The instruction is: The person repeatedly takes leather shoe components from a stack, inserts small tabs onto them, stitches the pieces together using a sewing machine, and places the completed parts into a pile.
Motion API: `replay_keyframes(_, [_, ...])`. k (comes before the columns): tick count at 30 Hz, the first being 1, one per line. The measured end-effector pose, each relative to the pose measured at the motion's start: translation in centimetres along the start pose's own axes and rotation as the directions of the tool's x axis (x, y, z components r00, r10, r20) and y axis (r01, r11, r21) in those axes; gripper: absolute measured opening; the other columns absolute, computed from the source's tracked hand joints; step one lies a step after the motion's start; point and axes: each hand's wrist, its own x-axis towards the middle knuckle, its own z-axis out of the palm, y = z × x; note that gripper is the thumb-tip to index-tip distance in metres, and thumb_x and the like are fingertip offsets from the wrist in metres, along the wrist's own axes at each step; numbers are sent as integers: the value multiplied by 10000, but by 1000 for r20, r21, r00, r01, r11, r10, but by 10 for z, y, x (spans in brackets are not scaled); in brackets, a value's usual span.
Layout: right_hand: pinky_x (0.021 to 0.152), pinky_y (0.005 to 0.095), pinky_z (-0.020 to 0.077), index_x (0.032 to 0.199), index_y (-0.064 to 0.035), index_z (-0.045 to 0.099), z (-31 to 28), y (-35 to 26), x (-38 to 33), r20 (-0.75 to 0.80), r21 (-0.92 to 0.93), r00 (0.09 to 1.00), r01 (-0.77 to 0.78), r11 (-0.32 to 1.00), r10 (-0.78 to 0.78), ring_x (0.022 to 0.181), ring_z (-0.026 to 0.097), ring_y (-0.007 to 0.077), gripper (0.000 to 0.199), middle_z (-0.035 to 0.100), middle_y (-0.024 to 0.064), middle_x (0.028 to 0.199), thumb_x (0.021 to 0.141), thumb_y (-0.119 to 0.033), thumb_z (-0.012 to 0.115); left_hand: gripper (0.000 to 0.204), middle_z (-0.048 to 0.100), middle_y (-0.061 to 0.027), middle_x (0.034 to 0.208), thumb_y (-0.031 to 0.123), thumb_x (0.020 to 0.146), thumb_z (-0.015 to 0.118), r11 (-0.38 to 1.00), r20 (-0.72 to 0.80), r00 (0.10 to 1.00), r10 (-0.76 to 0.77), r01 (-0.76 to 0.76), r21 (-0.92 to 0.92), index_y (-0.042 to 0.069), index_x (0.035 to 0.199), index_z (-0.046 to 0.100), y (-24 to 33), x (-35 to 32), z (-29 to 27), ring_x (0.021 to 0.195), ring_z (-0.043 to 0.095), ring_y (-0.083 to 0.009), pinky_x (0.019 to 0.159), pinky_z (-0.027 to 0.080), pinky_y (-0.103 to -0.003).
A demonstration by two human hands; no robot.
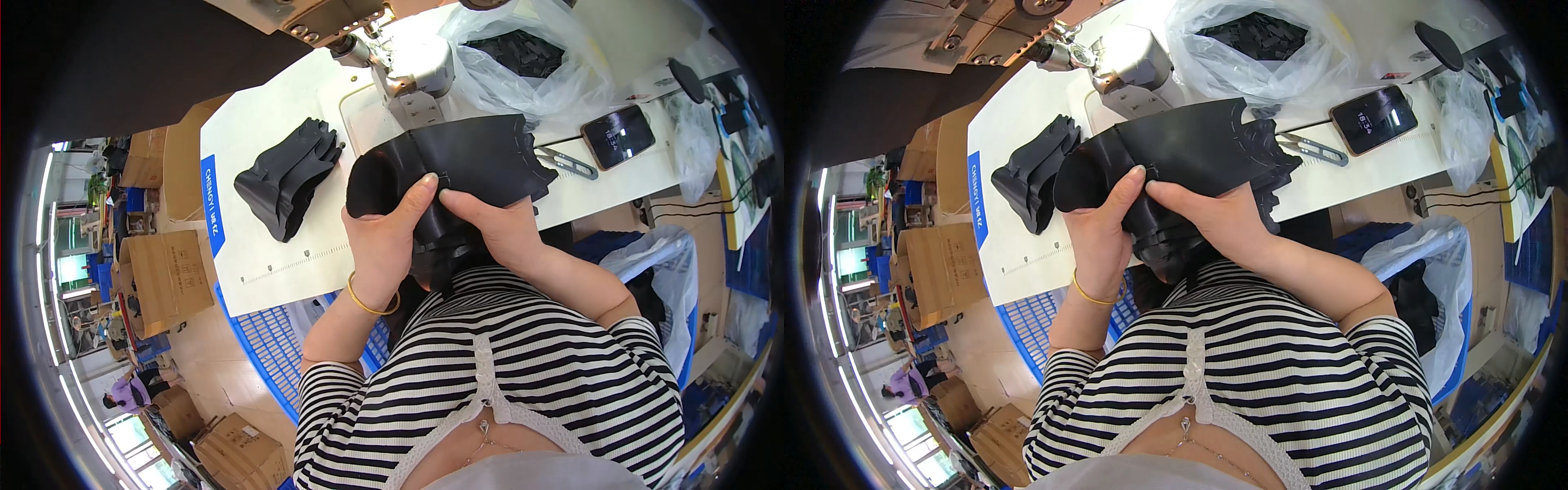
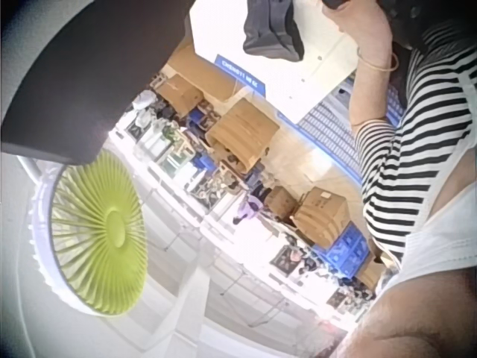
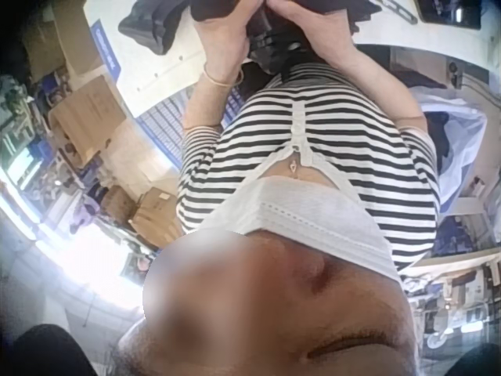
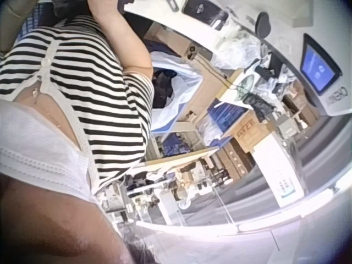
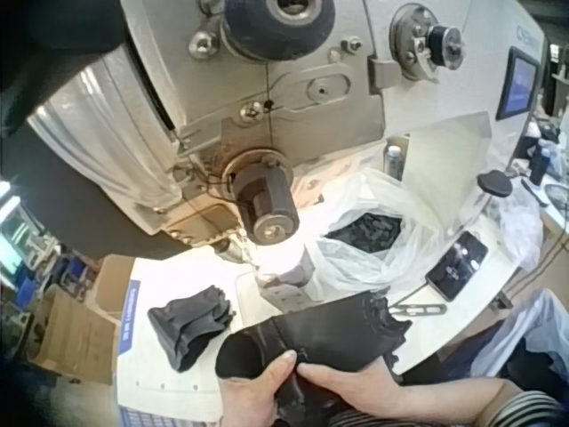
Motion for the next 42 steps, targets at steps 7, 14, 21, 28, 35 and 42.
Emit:
replay_keyframes(7, [764,230,471,1036,-16,612,-3,4,2,-21,-19,999,39,999,-39,868,568,79,200,621,15,969,840,-37,650,289,633,-53,978,-35,787,665,980,-69,995,-69,55,-190,-17,1062,577,2,-1,3,867,593,-115,787,484,-248])
replay_keyframes(14, [760,227,467,1022,-19,617,-5,6,-2,-25,-1,999,25,1000,-25,862,563,76,182,619,7,959,847,-53,653,307,642,-62,994,-26,764,688,995,41,997,-66,63,73,-23,1056,593,7,-1,-2,872,600,-117,795,490,-254])
replay_keyframes(21, [758,219,467,1020,-17,617,-3,8,-6,-63,59,998,7,998,-4,864,562,72,171,616,4,960,854,-54,644,324,646,-72,991,-27,757,687,997,41,999,-9,6,83,-31,1066,592,2,1,-1,869,604,-126,793,493,-261])
replay_keyframes(28, [741,220,474,1012,-11,612,-2,9,-6,-104,65,994,-13,998,19,840,569,75,167,617,10,951,853,-52,642,340,639,-72,998,-55,754,663,999,80,995,-53,54,-3,-20,1081,577,1,4,0,879,612,-136,797,495,-266])
replay_keyframes(35, [734,226,477,998,-4,610,-1,9,-5,-116,18,993,11,1000,-9,833,573,81,150,620,15,934,856,-45,636,349,635,-75,1007,-74,762,642,897,-22,948,-317,292,-333,-6,1094,560,3,5,-4,886,621,-139,799,504,-276])
replay_keyframes(42, [728,227,471,1004,-7,614,-1,8,-5,-101,27,995,20,999,-17,823,566,81,153,618,9,929,857,-44,635,341,643,-77,994,-71,761,655,995,112,989,-95,93,18,-14,1087,571,6,6,-2,877,618,-135,787,507,-262])
